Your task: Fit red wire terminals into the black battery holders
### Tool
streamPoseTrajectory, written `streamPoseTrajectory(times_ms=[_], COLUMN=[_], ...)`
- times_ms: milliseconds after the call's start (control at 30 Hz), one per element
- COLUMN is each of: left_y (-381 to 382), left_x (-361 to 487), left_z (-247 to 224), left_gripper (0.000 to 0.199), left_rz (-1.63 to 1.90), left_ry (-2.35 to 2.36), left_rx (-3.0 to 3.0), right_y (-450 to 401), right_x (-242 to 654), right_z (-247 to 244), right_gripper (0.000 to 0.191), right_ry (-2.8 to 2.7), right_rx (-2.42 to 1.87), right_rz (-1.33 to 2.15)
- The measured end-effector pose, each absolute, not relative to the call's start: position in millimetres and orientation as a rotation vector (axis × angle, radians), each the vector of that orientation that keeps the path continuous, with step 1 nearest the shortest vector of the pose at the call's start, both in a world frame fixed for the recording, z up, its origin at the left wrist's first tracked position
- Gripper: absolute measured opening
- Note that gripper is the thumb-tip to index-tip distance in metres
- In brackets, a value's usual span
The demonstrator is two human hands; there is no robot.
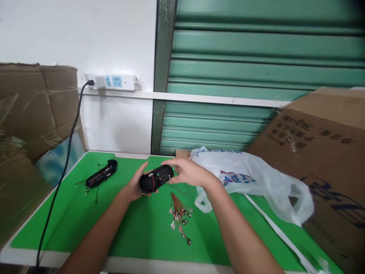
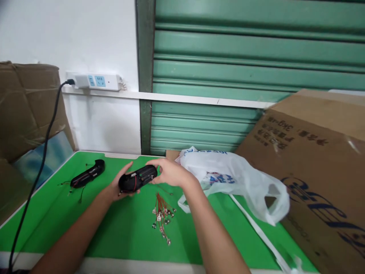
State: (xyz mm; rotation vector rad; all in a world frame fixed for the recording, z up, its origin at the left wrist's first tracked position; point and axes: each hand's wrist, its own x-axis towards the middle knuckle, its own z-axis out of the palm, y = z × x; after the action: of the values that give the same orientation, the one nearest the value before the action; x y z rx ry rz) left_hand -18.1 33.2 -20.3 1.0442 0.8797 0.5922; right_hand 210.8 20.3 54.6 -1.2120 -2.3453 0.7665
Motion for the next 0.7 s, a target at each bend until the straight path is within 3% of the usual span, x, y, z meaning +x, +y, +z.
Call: streamPoseTrajectory(times_ms=[100, 200, 333, 433, 600, 700], left_y=[26, 25, 30, 28, 16, 14], left_x=[-9, 3, 10, 10, 11, 11], left_z=[-9, -13, -26, -29, -31, -31], left_gripper=[0.068, 0.056, 0.064, 0.072, 0.106, 0.109], left_rz=[0.469, 0.661, 1.078, 1.27, 1.402, 1.423], left_ry=[0.864, 0.901, 1.031, 1.126, 1.039, 0.856], left_rx=[0.877, 0.87, 1.055, 1.347, 1.652, 1.707], right_y=[21, 18, 8, -2, 1, 10], right_x=[214, 209, 192, 182, 180, 185], right_z=[25, 0, -14, -15, -24, -32], right_gripper=[0.062, 0.071, 0.053, 0.052, 0.044, 0.035], right_ry=[-2.247, -1.938, -1.367, -1.136, -0.922, -0.853], right_rx=[-1.183, -1.188, -1.092, -0.946, -0.842, -0.879], right_rz=[0.873, 0.986, 1.389, 1.652, 1.619, 1.523])
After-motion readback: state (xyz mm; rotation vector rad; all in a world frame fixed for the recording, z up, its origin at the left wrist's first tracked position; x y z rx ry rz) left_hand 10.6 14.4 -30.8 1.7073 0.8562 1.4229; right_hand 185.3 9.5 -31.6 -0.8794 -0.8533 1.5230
